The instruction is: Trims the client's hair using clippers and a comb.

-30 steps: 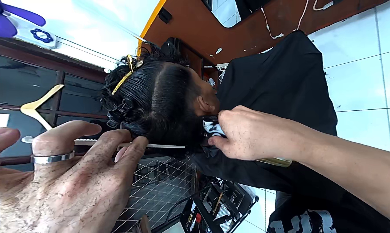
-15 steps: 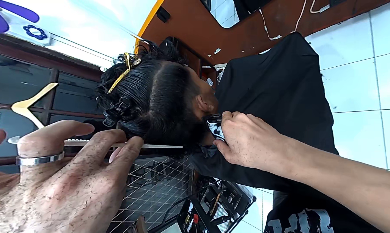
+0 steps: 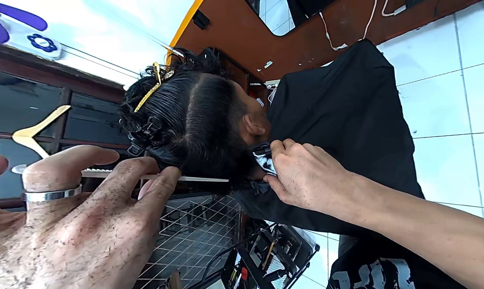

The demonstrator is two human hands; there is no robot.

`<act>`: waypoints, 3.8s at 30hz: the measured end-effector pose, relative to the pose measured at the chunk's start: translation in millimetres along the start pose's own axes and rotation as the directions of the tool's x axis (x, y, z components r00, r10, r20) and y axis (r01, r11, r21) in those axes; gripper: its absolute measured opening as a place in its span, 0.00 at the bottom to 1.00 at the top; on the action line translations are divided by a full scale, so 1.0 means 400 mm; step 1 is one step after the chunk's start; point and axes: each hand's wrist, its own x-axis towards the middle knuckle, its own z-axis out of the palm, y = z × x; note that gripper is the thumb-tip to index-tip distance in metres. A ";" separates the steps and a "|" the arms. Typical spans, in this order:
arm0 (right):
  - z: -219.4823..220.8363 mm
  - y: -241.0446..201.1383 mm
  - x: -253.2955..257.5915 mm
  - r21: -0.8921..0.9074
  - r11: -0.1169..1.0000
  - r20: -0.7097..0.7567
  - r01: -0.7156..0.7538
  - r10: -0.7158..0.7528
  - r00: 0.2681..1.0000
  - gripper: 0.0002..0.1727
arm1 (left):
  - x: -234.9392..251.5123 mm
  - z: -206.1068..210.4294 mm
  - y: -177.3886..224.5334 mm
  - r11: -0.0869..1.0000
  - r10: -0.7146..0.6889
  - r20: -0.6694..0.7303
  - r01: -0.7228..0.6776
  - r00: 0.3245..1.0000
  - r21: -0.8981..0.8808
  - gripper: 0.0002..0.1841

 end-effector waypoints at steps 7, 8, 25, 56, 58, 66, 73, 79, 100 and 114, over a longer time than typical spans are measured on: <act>0.008 -0.013 0.000 -0.015 1.000 -0.039 -0.024 0.023 0.999 0.23 | -0.004 0.011 -0.012 1.000 0.008 -0.031 -0.008 1.000 -0.015 0.21; 0.007 -0.017 0.000 -0.026 1.000 -0.038 -0.015 0.014 0.999 0.24 | -0.005 0.011 -0.013 1.000 0.010 -0.031 -0.011 0.999 -0.015 0.20; 0.011 -0.030 -0.001 0.015 0.997 -0.013 -0.078 0.078 0.997 0.25 | -0.005 0.014 -0.028 0.999 0.047 -0.060 -0.048 0.997 -0.013 0.19; -0.017 0.142 -0.118 0.569 0.813 -0.027 -0.121 0.166 0.986 0.21 | 0.070 0.031 0.139 0.965 0.202 -0.155 -0.170 0.967 0.200 0.19; -0.010 0.115 -0.094 0.413 0.889 0.097 -0.200 0.175 0.980 0.28 | 0.054 0.027 0.125 0.970 0.189 -0.138 -0.163 0.972 0.182 0.20; 0.015 0.060 -0.027 0.085 0.982 0.387 -0.170 0.125 0.914 0.28 | 0.011 0.032 0.078 0.980 0.139 -0.106 -0.121 0.985 0.159 0.21; 0.025 0.045 -0.026 0.184 0.960 0.420 -0.211 0.117 0.900 0.26 | -0.003 0.061 0.050 0.995 0.098 -0.105 -0.094 0.990 0.045 0.21; 0.025 0.011 -0.001 0.288 0.913 0.492 -0.288 0.117 0.863 0.20 | -0.013 0.075 0.036 0.995 0.101 -0.127 -0.098 0.987 0.029 0.21; 0.055 0.007 0.010 0.404 0.883 0.350 -0.238 0.091 0.932 0.21 | -0.003 0.102 -0.016 0.987 0.158 -0.127 -0.156 0.979 0.025 0.22; 0.056 0.015 0.004 0.415 0.890 0.287 -0.187 0.066 0.956 0.18 | -0.008 0.086 -0.030 0.993 0.122 -0.086 -0.121 0.989 0.017 0.22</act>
